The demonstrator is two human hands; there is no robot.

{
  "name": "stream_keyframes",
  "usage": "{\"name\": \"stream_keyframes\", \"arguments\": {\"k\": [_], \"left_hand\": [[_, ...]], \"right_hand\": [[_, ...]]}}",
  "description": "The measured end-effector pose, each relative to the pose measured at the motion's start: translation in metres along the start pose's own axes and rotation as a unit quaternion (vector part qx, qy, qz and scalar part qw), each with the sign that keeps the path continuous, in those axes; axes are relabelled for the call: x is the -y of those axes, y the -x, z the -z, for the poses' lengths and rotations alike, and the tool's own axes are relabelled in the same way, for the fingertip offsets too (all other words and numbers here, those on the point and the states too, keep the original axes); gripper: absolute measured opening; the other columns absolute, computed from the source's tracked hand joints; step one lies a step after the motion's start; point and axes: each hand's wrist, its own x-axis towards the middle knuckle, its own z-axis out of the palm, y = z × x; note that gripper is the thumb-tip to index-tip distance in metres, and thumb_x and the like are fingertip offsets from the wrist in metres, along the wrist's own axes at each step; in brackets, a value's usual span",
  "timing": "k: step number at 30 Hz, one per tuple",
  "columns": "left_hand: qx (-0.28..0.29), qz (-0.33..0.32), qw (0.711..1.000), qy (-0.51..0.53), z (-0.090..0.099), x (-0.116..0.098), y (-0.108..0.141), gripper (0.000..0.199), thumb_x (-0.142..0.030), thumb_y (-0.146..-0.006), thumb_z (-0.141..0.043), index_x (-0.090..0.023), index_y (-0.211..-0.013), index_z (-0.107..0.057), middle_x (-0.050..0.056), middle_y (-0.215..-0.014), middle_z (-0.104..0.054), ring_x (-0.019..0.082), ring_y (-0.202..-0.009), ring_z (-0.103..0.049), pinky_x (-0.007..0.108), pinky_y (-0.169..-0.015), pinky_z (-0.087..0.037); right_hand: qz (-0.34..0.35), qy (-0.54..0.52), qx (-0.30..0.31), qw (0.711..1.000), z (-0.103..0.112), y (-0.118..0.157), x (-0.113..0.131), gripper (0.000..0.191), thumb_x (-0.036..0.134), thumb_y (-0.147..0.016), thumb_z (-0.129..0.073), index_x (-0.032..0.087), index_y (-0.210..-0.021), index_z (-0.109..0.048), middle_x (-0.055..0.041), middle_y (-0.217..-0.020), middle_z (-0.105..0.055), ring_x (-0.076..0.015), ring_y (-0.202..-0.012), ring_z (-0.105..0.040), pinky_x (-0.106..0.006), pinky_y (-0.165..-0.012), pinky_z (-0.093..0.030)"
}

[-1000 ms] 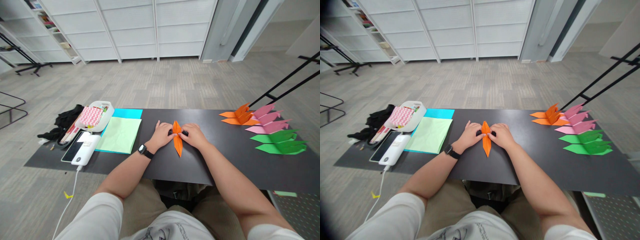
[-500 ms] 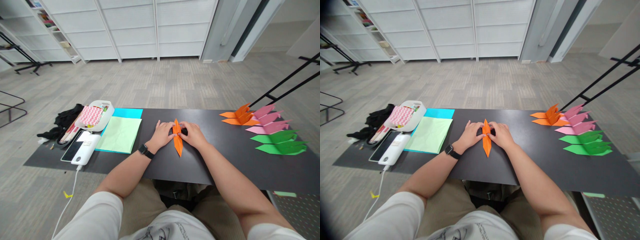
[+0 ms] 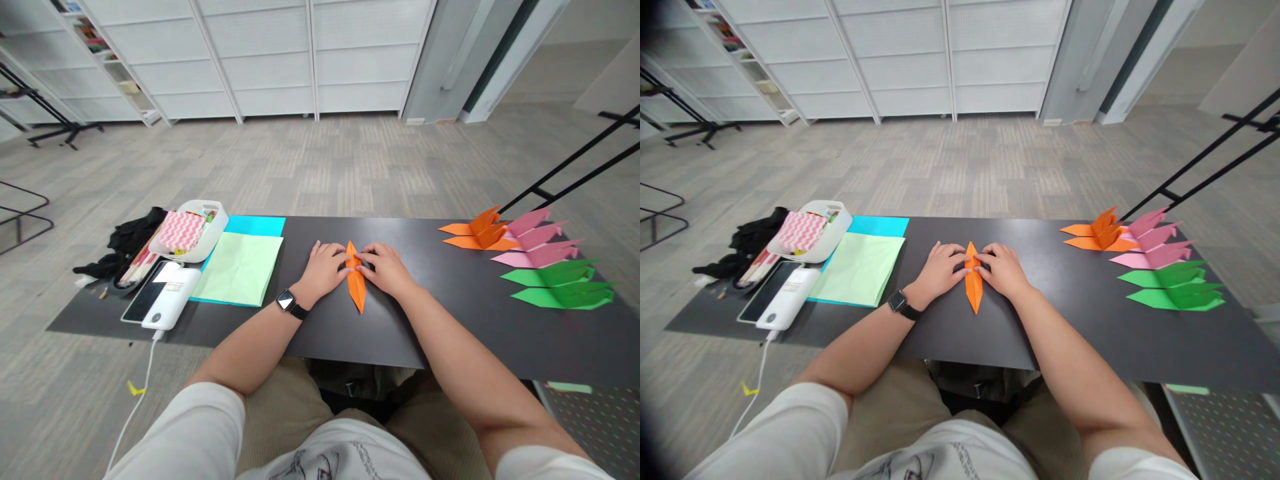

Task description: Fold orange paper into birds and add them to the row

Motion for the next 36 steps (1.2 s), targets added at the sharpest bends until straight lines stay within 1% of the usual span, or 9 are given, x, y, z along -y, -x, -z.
{"name": "stream_keyframes", "arguments": {"k": [3,5,9,17,22,24,26,30,36], "left_hand": [[-0.004,-0.050,0.999,0.006,0.002,-0.001,-0.001,0.019,-0.031,-0.101,-0.069,-0.028,-0.117,-0.077,0.007,-0.136,-0.068,0.026,-0.129,-0.062,0.054,-0.129,-0.036],[0.007,-0.073,0.997,0.019,0.002,-0.001,-0.002,0.016,-0.031,-0.103,-0.066,-0.028,-0.111,-0.079,0.005,-0.127,-0.072,0.024,-0.121,-0.065,0.051,-0.127,-0.039],[0.024,-0.051,0.998,0.023,0.001,0.001,-0.003,0.017,-0.032,-0.104,-0.065,-0.028,-0.102,-0.081,0.002,-0.109,-0.077,0.023,-0.109,-0.068,0.053,-0.124,-0.039],[0.048,-0.053,0.997,0.016,0.005,0.007,-0.001,0.014,-0.033,-0.101,-0.070,-0.031,-0.110,-0.080,0.001,-0.112,-0.078,0.023,-0.114,-0.069,0.055,-0.128,-0.034],[0.043,-0.065,0.997,0.024,0.003,0.011,-0.001,0.013,-0.034,-0.100,-0.072,-0.029,-0.111,-0.079,0.001,-0.114,-0.079,0.022,-0.113,-0.071,0.054,-0.128,-0.035],[0.041,-0.064,0.997,0.026,0.003,0.011,-0.002,0.012,-0.031,-0.100,-0.072,-0.029,-0.110,-0.078,0.001,-0.113,-0.080,0.022,-0.113,-0.072,0.053,-0.128,-0.034],[0.038,-0.060,0.997,0.032,0.005,0.010,-0.002,0.012,-0.030,-0.099,-0.072,-0.028,-0.110,-0.078,0.001,-0.112,-0.081,0.022,-0.111,-0.073,0.053,-0.129,-0.034],[0.026,-0.046,0.997,0.058,0.007,0.010,-0.003,0.014,-0.028,-0.099,-0.071,-0.028,-0.111,-0.078,0.001,-0.113,-0.082,0.022,-0.110,-0.074,0.053,-0.128,-0.036],[-0.021,-0.047,0.993,0.109,0.005,0.013,-0.004,0.012,-0.028,-0.101,-0.068,-0.027,-0.107,-0.078,0.000,-0.112,-0.084,0.020,-0.107,-0.076,0.053,-0.126,-0.039]], "right_hand": [[0.003,0.002,-0.007,1.000,-0.002,0.001,-0.001,0.029,0.035,-0.098,-0.070,0.032,-0.125,-0.080,-0.0111,-0.124,-0.069,-0.0328,-0.117,-0.064,-0.055,-0.101,-0.053],[0.005,0.000,-0.013,1.000,-0.003,0.001,-0.001,0.028,0.035,-0.099,-0.070,0.034,-0.125,-0.080,-0.0103,-0.123,-0.070,-0.0323,-0.116,-0.064,-0.055,-0.100,-0.053],[-0.002,-0.006,-0.016,1.000,-0.003,0.001,-0.001,0.028,0.034,-0.098,-0.072,0.034,-0.125,-0.080,-0.0100,-0.122,-0.070,-0.0319,-0.116,-0.064,-0.055,-0.102,-0.053],[-0.007,-0.062,-0.006,0.998,0.009,-0.001,0.001,0.036,0.033,-0.100,-0.070,0.033,-0.135,-0.073,-0.0096,-0.124,-0.072,-0.0310,-0.118,-0.067,-0.052,-0.106,-0.053],[0.020,-0.100,0.009,0.995,0.018,0.001,-0.002,0.025,0.032,-0.096,-0.077,0.033,-0.120,-0.078,-0.0078,-0.122,-0.072,-0.0280,-0.118,-0.068,-0.050,-0.108,-0.053],[0.040,-0.096,0.015,0.994,0.019,0.003,-0.004,0.020,0.029,-0.095,-0.076,0.032,-0.114,-0.080,-0.0072,-0.123,-0.072,-0.0269,-0.118,-0.068,-0.050,-0.109,-0.052],[0.060,-0.097,0.016,0.993,0.019,0.004,-0.006,0.023,0.021,-0.094,-0.073,0.033,-0.113,-0.081,-0.0069,-0.124,-0.072,-0.0264,-0.120,-0.068,-0.050,-0.109,-0.052],[0.089,-0.102,-0.010,0.991,0.016,0.003,-0.007,0.036,0.009,-0.090,-0.066,0.031,-0.115,-0.080,-0.0074,-0.126,-0.071,-0.0272,-0.122,-0.067,-0.052,-0.110,-0.052],[0.114,-0.087,-0.080,0.986,0.017,-0.001,-0.002,0.030,0.014,-0.094,-0.070,0.032,-0.116,-0.079,-0.0083,-0.126,-0.071,-0.0291,-0.122,-0.065,-0.053,-0.107,-0.053]]}}
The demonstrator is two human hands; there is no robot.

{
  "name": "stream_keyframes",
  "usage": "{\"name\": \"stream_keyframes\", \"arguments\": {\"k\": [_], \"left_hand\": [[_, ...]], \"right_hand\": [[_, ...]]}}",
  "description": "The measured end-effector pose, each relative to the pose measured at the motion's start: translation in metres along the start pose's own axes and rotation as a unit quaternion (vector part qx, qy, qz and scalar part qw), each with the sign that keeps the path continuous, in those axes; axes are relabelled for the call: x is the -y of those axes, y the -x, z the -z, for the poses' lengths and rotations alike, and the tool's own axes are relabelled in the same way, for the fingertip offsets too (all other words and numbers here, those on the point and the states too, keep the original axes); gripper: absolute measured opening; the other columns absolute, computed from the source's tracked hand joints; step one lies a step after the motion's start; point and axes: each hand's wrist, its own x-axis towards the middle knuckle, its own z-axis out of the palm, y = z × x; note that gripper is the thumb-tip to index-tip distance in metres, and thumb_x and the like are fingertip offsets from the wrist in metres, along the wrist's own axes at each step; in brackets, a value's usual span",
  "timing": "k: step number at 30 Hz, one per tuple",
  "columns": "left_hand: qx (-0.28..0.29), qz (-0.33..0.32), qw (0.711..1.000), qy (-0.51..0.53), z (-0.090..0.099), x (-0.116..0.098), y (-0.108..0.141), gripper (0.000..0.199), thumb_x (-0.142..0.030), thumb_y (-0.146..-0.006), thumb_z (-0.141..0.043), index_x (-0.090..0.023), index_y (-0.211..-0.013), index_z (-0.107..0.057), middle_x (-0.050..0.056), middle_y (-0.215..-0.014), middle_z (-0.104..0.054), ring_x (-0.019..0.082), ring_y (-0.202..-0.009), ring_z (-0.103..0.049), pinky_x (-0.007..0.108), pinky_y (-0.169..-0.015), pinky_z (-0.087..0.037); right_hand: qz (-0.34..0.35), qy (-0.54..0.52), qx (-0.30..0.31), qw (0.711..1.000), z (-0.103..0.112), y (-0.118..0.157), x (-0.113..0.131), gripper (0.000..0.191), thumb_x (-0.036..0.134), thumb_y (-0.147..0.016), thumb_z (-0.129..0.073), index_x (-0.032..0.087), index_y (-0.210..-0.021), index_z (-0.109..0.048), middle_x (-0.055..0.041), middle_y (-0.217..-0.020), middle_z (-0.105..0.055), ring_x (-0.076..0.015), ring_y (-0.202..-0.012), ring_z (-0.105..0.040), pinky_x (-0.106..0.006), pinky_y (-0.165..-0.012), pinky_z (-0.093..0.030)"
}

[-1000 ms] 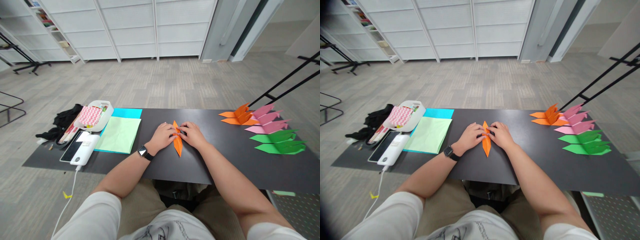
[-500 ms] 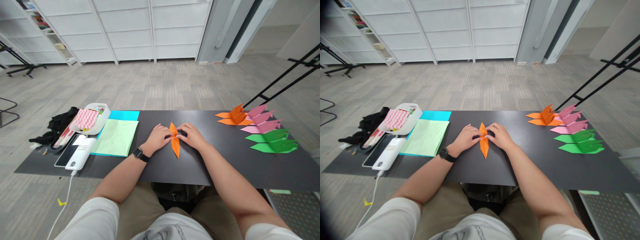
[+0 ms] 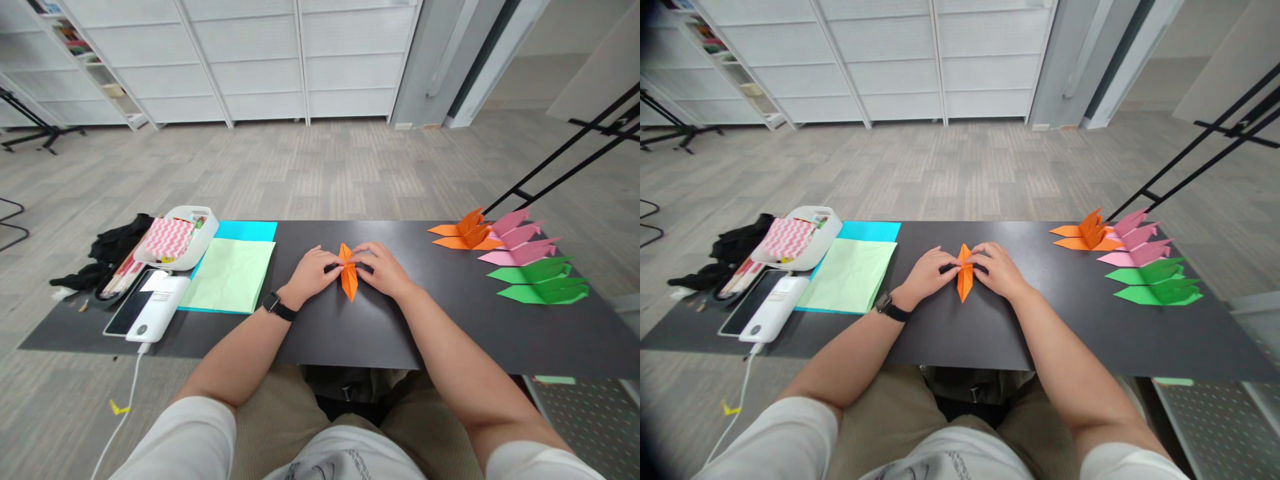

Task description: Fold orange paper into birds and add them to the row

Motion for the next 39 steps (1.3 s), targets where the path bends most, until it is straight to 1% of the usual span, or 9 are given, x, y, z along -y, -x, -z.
{"name": "stream_keyframes", "arguments": {"k": [5,8,13,16,20,25,30,35,39], "left_hand": [[-0.044,-0.001,0.998,0.045,0.001,-0.002,-0.001,0.016,-0.027,-0.105,-0.061,-0.025,-0.107,-0.077,0.001,-0.112,-0.083,0.020,-0.105,-0.077,0.053,-0.125,-0.042],[-0.061,-0.051,0.994,0.078,0.005,-0.008,-0.001,0.022,-0.019,-0.102,-0.058,-0.024,-0.116,-0.074,0.005,-0.121,-0.080,0.021,-0.114,-0.074,0.052,-0.123,-0.045],[-0.131,-0.113,0.982,0.081,0.009,-0.020,0.000,0.038,-0.027,-0.092,-0.078,-0.022,-0.128,-0.068,0.012,-0.131,-0.071,0.027,-0.125,-0.067,0.049,-0.111,-0.054],[-0.191,-0.126,0.972,0.054,0.007,-0.025,0.001,0.032,-0.031,-0.091,-0.082,-0.024,-0.119,-0.069,0.010,-0.122,-0.074,0.025,-0.117,-0.070,0.050,-0.112,-0.054],[-0.240,-0.126,0.962,0.037,0.006,-0.027,0.001,0.009,-0.024,-0.099,-0.072,-0.025,-0.107,-0.072,0.006,-0.113,-0.077,0.021,-0.109,-0.073,0.049,-0.113,-0.055],[-0.242,-0.141,0.958,0.056,0.009,-0.032,0.004,0.007,-0.024,-0.102,-0.068,-0.025,-0.106,-0.073,0.004,-0.106,-0.080,0.020,-0.106,-0.076,0.047,-0.109,-0.060],[-0.241,-0.122,0.961,0.066,0.013,-0.040,0.009,0.005,-0.027,-0.102,-0.068,-0.024,-0.104,-0.071,0.006,-0.103,-0.081,0.022,-0.104,-0.076,0.043,-0.102,-0.061],[-0.212,-0.043,0.964,0.154,0.011,-0.038,0.008,0.014,-0.035,-0.104,-0.066,-0.021,-0.099,-0.065,0.006,-0.102,-0.078,0.019,-0.096,-0.075,0.037,-0.093,-0.061],[-0.195,-0.020,0.942,0.273,0.006,-0.034,0.006,0.022,-0.041,-0.103,-0.068,-0.021,-0.098,-0.062,0.006,-0.104,-0.075,0.018,-0.096,-0.073,0.034,-0.091,-0.060]], "right_hand": [[0.014,0.000,-0.054,0.998,0.005,-0.004,0.004,0.021,0.020,-0.098,-0.070,0.033,-0.112,-0.080,-0.0071,-0.123,-0.073,-0.0276,-0.118,-0.067,-0.052,-0.104,-0.053],[0.018,0.000,-0.113,0.993,0.009,-0.005,0.008,0.018,0.020,-0.098,-0.070,0.032,-0.107,-0.080,-0.0059,-0.115,-0.076,-0.0260,-0.110,-0.070,-0.049,-0.098,-0.055],[0.018,-0.018,-0.194,0.981,0.017,-0.009,0.026,0.019,0.019,-0.096,-0.071,0.032,-0.107,-0.080,-0.0044,-0.103,-0.078,-0.0247,-0.099,-0.073,-0.047,-0.091,-0.058],[0.018,-0.037,-0.210,0.977,0.020,-0.011,0.038,0.019,0.019,-0.096,-0.071,0.033,-0.105,-0.080,-0.0039,-0.100,-0.079,-0.0249,-0.097,-0.074,-0.047,-0.089,-0.060],[0.029,-0.054,-0.209,0.976,0.020,-0.011,0.046,0.020,0.019,-0.096,-0.070,0.033,-0.107,-0.080,-0.0037,-0.101,-0.080,-0.0255,-0.100,-0.076,-0.047,-0.091,-0.061],[0.047,-0.065,-0.191,0.978,0.021,-0.010,0.048,0.023,0.017,-0.099,-0.065,0.031,-0.113,-0.077,-0.0045,-0.107,-0.081,-0.0239,-0.099,-0.078,-0.044,-0.089,-0.063],[0.039,-0.065,-0.193,0.978,0.026,-0.010,0.057,0.015,0.021,-0.099,-0.068,0.030,-0.108,-0.077,-0.0038,-0.096,-0.082,-0.0221,-0.084,-0.077,-0.041,-0.081,-0.063],[-0.058,-0.133,-0.172,0.974,0.020,-0.009,0.058,0.012,0.030,-0.100,-0.068,0.029,-0.108,-0.077,-0.0031,-0.095,-0.080,-0.0201,-0.084,-0.075,-0.037,-0.082,-0.062],[-0.148,-0.288,-0.159,0.933,0.007,-0.007,0.049,0.022,0.043,-0.097,-0.073,0.028,-0.113,-0.076,0.0013,-0.079,-0.071,-0.0165,-0.071,-0.067,-0.032,-0.072,-0.060]]}}
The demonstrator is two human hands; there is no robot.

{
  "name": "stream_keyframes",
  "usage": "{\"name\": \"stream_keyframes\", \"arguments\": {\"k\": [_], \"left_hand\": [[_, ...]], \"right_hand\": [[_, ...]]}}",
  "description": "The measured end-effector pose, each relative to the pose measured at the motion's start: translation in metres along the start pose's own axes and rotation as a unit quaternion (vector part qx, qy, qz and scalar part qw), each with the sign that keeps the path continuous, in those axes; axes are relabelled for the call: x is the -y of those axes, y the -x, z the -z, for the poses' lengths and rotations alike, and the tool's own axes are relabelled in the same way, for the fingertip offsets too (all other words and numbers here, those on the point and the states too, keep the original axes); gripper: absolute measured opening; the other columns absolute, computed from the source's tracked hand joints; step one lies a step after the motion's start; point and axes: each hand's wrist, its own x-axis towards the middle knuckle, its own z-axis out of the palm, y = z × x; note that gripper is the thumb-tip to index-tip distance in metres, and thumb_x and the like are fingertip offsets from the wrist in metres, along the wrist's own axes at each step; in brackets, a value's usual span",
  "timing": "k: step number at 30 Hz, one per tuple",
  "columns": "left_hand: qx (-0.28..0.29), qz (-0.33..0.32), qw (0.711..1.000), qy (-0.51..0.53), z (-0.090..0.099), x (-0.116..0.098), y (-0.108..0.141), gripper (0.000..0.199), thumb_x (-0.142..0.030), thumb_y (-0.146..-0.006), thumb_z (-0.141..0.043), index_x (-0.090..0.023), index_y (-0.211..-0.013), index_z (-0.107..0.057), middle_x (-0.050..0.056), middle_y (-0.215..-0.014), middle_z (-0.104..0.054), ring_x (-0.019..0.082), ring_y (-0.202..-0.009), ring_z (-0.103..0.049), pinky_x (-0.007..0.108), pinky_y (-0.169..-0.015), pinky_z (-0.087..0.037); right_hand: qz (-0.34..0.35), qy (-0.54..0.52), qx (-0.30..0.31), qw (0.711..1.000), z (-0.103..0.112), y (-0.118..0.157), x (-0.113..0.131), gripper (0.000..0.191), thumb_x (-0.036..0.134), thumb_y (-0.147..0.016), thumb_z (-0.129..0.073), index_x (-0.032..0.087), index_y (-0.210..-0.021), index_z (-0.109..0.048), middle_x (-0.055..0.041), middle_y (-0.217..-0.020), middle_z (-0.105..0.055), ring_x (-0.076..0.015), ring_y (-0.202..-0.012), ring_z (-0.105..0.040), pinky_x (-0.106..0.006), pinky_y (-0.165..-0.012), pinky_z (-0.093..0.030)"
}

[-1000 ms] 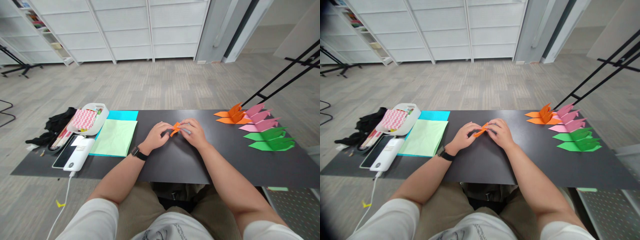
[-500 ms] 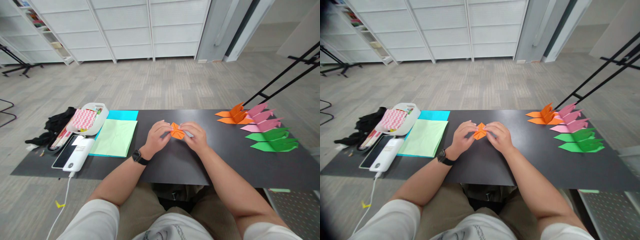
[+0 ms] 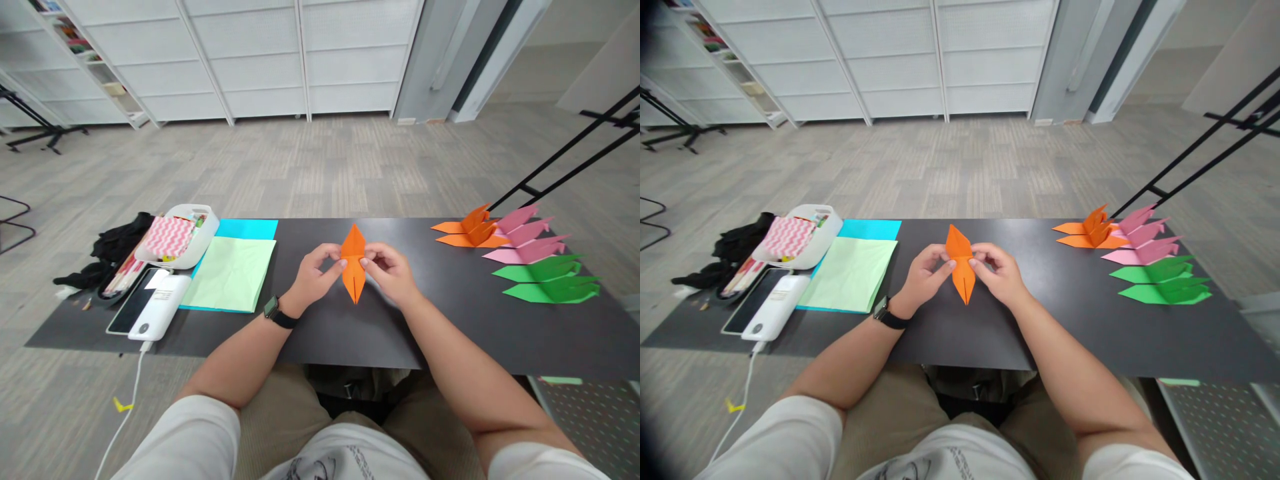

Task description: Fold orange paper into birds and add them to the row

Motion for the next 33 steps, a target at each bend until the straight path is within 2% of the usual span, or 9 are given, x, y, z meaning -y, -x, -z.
{"name": "stream_keyframes", "arguments": {"k": [4,8,12,16,19,22,24,28,33], "left_hand": [[0.030,0.050,0.996,0.069,-0.002,0.002,-0.001,0.026,-0.047,-0.102,-0.070,-0.021,-0.103,-0.069,0.006,-0.101,-0.074,0.018,-0.094,-0.072,0.034,-0.088,-0.061],[0.052,0.076,0.992,0.089,0.000,0.002,-0.002,0.027,-0.047,-0.102,-0.069,-0.021,-0.103,-0.074,0.006,-0.097,-0.075,0.018,-0.090,-0.073,0.034,-0.085,-0.061],[0.064,0.063,0.995,0.052,0.003,0.001,-0.005,0.030,-0.046,-0.106,-0.061,-0.020,-0.102,-0.076,0.007,-0.100,-0.079,0.021,-0.096,-0.075,0.037,-0.090,-0.061],[0.049,0.047,0.998,-0.014,0.002,0.000,-0.006,0.027,-0.040,-0.107,-0.061,-0.019,-0.099,-0.076,0.006,-0.098,-0.080,0.020,-0.094,-0.075,0.036,-0.091,-0.061],[0.026,0.023,0.997,-0.064,0.000,0.001,-0.005,0.018,-0.036,-0.103,-0.068,-0.019,-0.103,-0.075,0.005,-0.098,-0.079,0.018,-0.091,-0.074,0.034,-0.091,-0.061],[0.001,-0.002,0.994,-0.109,0.000,0.003,-0.003,0.025,-0.031,-0.100,-0.072,-0.021,-0.123,-0.071,0.001,-0.095,-0.076,0.015,-0.089,-0.074,0.032,-0.092,-0.060],[-0.008,-0.018,0.991,-0.136,0.000,0.004,-0.001,0.033,-0.029,-0.099,-0.073,-0.022,-0.131,-0.068,0.000,-0.093,-0.075,0.015,-0.089,-0.074,0.032,-0.094,-0.060],[-0.007,-0.063,0.981,-0.184,0.003,0.000,0.001,0.031,-0.032,-0.101,-0.072,-0.023,-0.130,-0.069,0.003,-0.099,-0.078,0.019,-0.100,-0.075,0.038,-0.101,-0.059],[0.007,-0.103,0.977,-0.186,0.004,-0.009,-0.003,0.017,-0.036,-0.099,-0.076,-0.025,-0.112,-0.075,0.004,-0.102,-0.080,0.021,-0.100,-0.075,0.045,-0.104,-0.058]], "right_hand": [[-0.054,-0.108,-0.005,0.993,-0.004,0.000,-0.011,0.026,0.052,-0.090,-0.081,0.029,-0.101,-0.078,0.0005,-0.080,-0.072,-0.0162,-0.070,-0.065,-0.031,-0.067,-0.058],[-0.075,-0.128,0.007,0.989,-0.006,-0.001,-0.015,0.027,0.054,-0.090,-0.080,0.028,-0.095,-0.078,-0.0020,-0.087,-0.076,-0.0175,-0.075,-0.068,-0.032,-0.071,-0.059],[-0.053,-0.093,0.016,0.994,-0.003,-0.004,-0.010,0.022,0.048,-0.095,-0.074,0.027,-0.095,-0.079,-0.0023,-0.088,-0.076,-0.0182,-0.079,-0.069,-0.033,-0.074,-0.059],[-0.003,-0.042,0.033,0.999,0.002,-0.006,-0.008,0.021,0.041,-0.102,-0.065,0.026,-0.095,-0.079,-0.0038,-0.094,-0.076,-0.0207,-0.091,-0.072,-0.038,-0.086,-0.059],[0.014,-0.019,0.026,0.999,0.002,-0.004,-0.011,0.020,0.039,-0.102,-0.065,0.028,-0.113,-0.077,-0.0033,-0.098,-0.074,-0.0202,-0.093,-0.071,-0.039,-0.091,-0.059],[0.016,0.005,0.011,1.000,0.000,-0.003,-0.014,0.038,0.039,-0.098,-0.071,0.030,-0.135,-0.069,-0.0007,-0.095,-0.072,-0.0183,-0.088,-0.069,-0.038,-0.091,-0.060],[0.016,0.037,0.010,0.999,-0.001,-0.003,-0.013,0.033,0.040,-0.098,-0.073,0.028,-0.128,-0.072,-0.0012,-0.094,-0.073,-0.0186,-0.087,-0.070,-0.038,-0.090,-0.060],[0.048,0.094,0.010,0.994,0.001,-0.006,-0.004,0.013,0.038,-0.100,-0.071,0.026,-0.099,-0.076,-0.0039,-0.095,-0.077,-0.0205,-0.089,-0.072,-0.039,-0.086,-0.059],[0.103,0.119,0.010,0.987,0.003,-0.007,0.011,0.009,0.033,-0.101,-0.070,0.028,-0.097,-0.076,-0.0034,-0.094,-0.077,-0.0210,-0.089,-0.072,-0.040,-0.085,-0.060]]}}
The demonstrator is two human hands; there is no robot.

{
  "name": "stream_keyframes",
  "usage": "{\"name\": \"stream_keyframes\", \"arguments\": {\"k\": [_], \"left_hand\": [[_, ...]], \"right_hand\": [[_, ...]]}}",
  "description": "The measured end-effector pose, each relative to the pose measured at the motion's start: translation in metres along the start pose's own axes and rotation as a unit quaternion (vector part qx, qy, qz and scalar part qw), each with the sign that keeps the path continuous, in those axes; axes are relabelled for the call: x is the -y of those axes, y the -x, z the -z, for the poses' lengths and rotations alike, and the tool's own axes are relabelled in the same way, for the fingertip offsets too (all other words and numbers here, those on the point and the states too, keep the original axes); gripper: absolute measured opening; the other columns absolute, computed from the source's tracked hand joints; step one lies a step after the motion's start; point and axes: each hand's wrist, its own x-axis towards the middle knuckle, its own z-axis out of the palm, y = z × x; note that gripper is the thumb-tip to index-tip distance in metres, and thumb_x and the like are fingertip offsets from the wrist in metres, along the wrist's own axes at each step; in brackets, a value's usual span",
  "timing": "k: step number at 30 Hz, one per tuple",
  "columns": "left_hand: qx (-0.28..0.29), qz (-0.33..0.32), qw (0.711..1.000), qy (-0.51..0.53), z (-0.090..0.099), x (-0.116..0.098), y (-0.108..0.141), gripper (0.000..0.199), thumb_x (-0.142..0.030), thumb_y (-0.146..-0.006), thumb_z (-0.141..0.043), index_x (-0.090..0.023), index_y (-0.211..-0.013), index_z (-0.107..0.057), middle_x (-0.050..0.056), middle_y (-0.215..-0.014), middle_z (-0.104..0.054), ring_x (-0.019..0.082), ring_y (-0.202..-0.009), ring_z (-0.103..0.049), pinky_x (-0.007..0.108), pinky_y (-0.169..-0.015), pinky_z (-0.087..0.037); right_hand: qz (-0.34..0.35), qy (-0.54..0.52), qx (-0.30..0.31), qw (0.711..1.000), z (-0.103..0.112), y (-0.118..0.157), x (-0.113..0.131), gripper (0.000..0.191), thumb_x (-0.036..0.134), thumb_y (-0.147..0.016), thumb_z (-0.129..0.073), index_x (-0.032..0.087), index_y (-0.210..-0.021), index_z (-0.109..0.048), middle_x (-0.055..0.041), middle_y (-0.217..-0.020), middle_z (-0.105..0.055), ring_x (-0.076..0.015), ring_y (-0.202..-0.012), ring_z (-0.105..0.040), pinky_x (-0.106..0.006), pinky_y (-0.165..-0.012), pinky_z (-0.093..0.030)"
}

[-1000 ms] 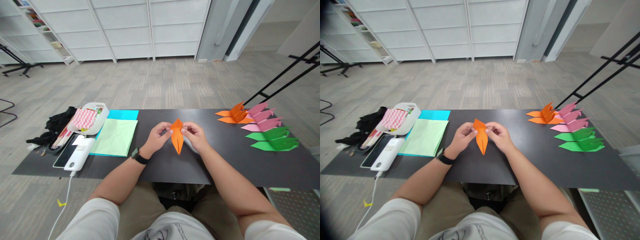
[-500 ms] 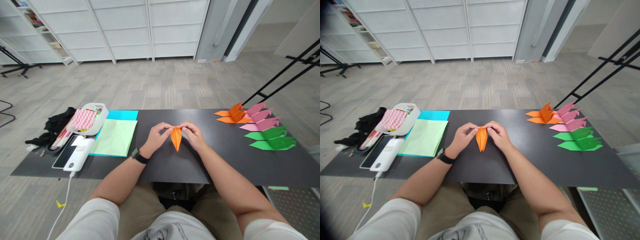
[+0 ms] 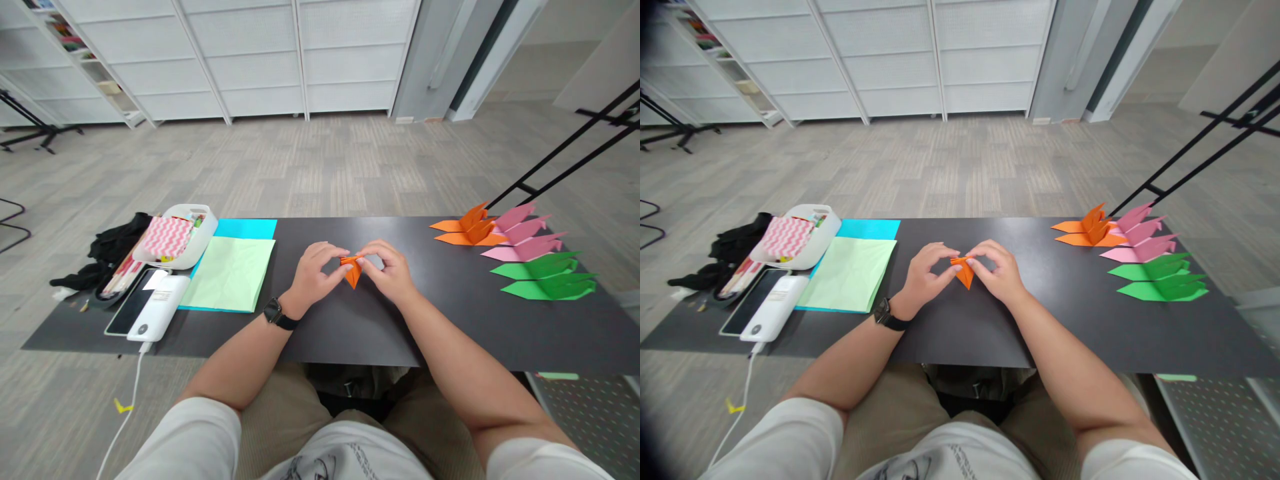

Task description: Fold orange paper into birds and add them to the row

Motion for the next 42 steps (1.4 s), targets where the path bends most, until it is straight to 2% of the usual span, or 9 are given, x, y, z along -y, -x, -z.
{"name": "stream_keyframes", "arguments": {"k": [3,8,12,17,24,32,35,38,42], "left_hand": [[-0.012,-0.022,1.000,0.011,0.001,-0.003,-0.003,0.009,-0.033,-0.099,-0.077,-0.025,-0.103,-0.076,0.004,-0.101,-0.079,0.020,-0.097,-0.074,0.043,-0.100,-0.059],[-0.013,-0.022,1.000,-0.005,0.000,-0.006,-0.004,0.011,-0.036,-0.101,-0.074,-0.025,-0.098,-0.076,0.003,-0.100,-0.079,0.019,-0.098,-0.074,0.048,-0.113,-0.055],[-0.010,-0.013,1.000,-0.020,0.001,-0.005,-0.002,0.013,-0.039,-0.100,-0.075,-0.026,-0.098,-0.077,0.003,-0.100,-0.079,0.019,-0.097,-0.074,0.049,-0.115,-0.055],[-0.032,-0.043,0.999,-0.010,0.002,-0.001,-0.003,0.010,-0.034,-0.099,-0.077,-0.026,-0.093,-0.076,0.001,-0.093,-0.079,0.017,-0.092,-0.074,0.048,-0.115,-0.053],[-0.019,-0.048,0.998,-0.025,0.003,0.002,-0.005,0.011,-0.032,-0.100,-0.075,-0.026,-0.091,-0.076,0.000,-0.093,-0.079,0.018,-0.092,-0.073,0.049,-0.116,-0.052],[-0.001,-0.055,0.997,-0.057,0.002,0.003,-0.002,0.012,-0.034,-0.102,-0.073,-0.028,-0.092,-0.077,-0.001,-0.094,-0.080,0.017,-0.092,-0.073,0.048,-0.116,-0.051],[-0.018,-0.075,0.996,-0.051,0.001,0.003,-0.001,0.008,-0.035,-0.099,-0.078,-0.027,-0.100,-0.077,0.000,-0.101,-0.080,0.017,-0.096,-0.074,0.047,-0.116,-0.051],[-0.021,-0.063,0.996,-0.060,0.001,0.004,0.000,0.015,-0.039,-0.097,-0.080,-0.027,-0.106,-0.078,0.002,-0.106,-0.079,0.018,-0.102,-0.073,0.047,-0.115,-0.053],[-0.014,-0.042,0.996,-0.072,0.003,0.005,-0.001,0.011,-0.038,-0.100,-0.076,-0.027,-0.097,-0.079,0.002,-0.106,-0.079,0.018,-0.102,-0.073,0.047,-0.116,-0.053]], "right_hand": [[0.023,0.015,0.005,1.000,0.001,0.000,0.004,0.008,0.031,-0.102,-0.069,0.028,-0.098,-0.076,-0.0032,-0.093,-0.077,-0.0212,-0.087,-0.072,-0.040,-0.083,-0.060],[0.071,0.034,0.001,0.997,0.002,0.000,0.006,0.008,0.028,-0.101,-0.068,0.030,-0.098,-0.076,-0.0034,-0.094,-0.077,-0.0221,-0.088,-0.072,-0.042,-0.083,-0.059],[0.074,0.049,0.002,0.996,0.002,0.000,0.007,0.009,0.029,-0.101,-0.068,0.031,-0.097,-0.076,-0.0039,-0.094,-0.077,-0.0236,-0.087,-0.072,-0.044,-0.083,-0.059],[0.088,0.065,-0.007,0.994,0.001,0.001,0.006,0.007,0.027,-0.099,-0.070,0.031,-0.099,-0.076,-0.0040,-0.096,-0.077,-0.0243,-0.090,-0.073,-0.045,-0.084,-0.058],[0.126,0.084,-0.015,0.988,0.000,0.001,0.004,0.015,0.023,-0.095,-0.073,0.034,-0.104,-0.077,-0.0030,-0.100,-0.076,-0.0249,-0.097,-0.072,-0.048,-0.089,-0.058],[0.102,0.084,0.001,0.991,0.002,0.000,0.001,0.012,0.024,-0.098,-0.070,0.033,-0.098,-0.079,-0.0040,-0.101,-0.073,-0.0262,-0.103,-0.070,-0.051,-0.096,-0.057],[0.107,0.081,-0.011,0.991,0.004,0.001,0.001,0.014,0.022,-0.099,-0.068,0.032,-0.098,-0.078,-0.0049,-0.103,-0.072,-0.0265,-0.104,-0.069,-0.050,-0.095,-0.057],[0.116,0.079,-0.031,0.990,0.005,0.001,0.001,0.014,0.021,-0.099,-0.068,0.031,-0.101,-0.077,-0.0049,-0.104,-0.071,-0.0261,-0.104,-0.069,-0.048,-0.093,-0.057],[0.111,0.072,-0.036,0.991,0.005,0.001,0.000,0.011,0.024,-0.099,-0.070,0.031,-0.102,-0.077,-0.0047,-0.103,-0.071,-0.0256,-0.102,-0.069,-0.047,-0.093,-0.057]]}}
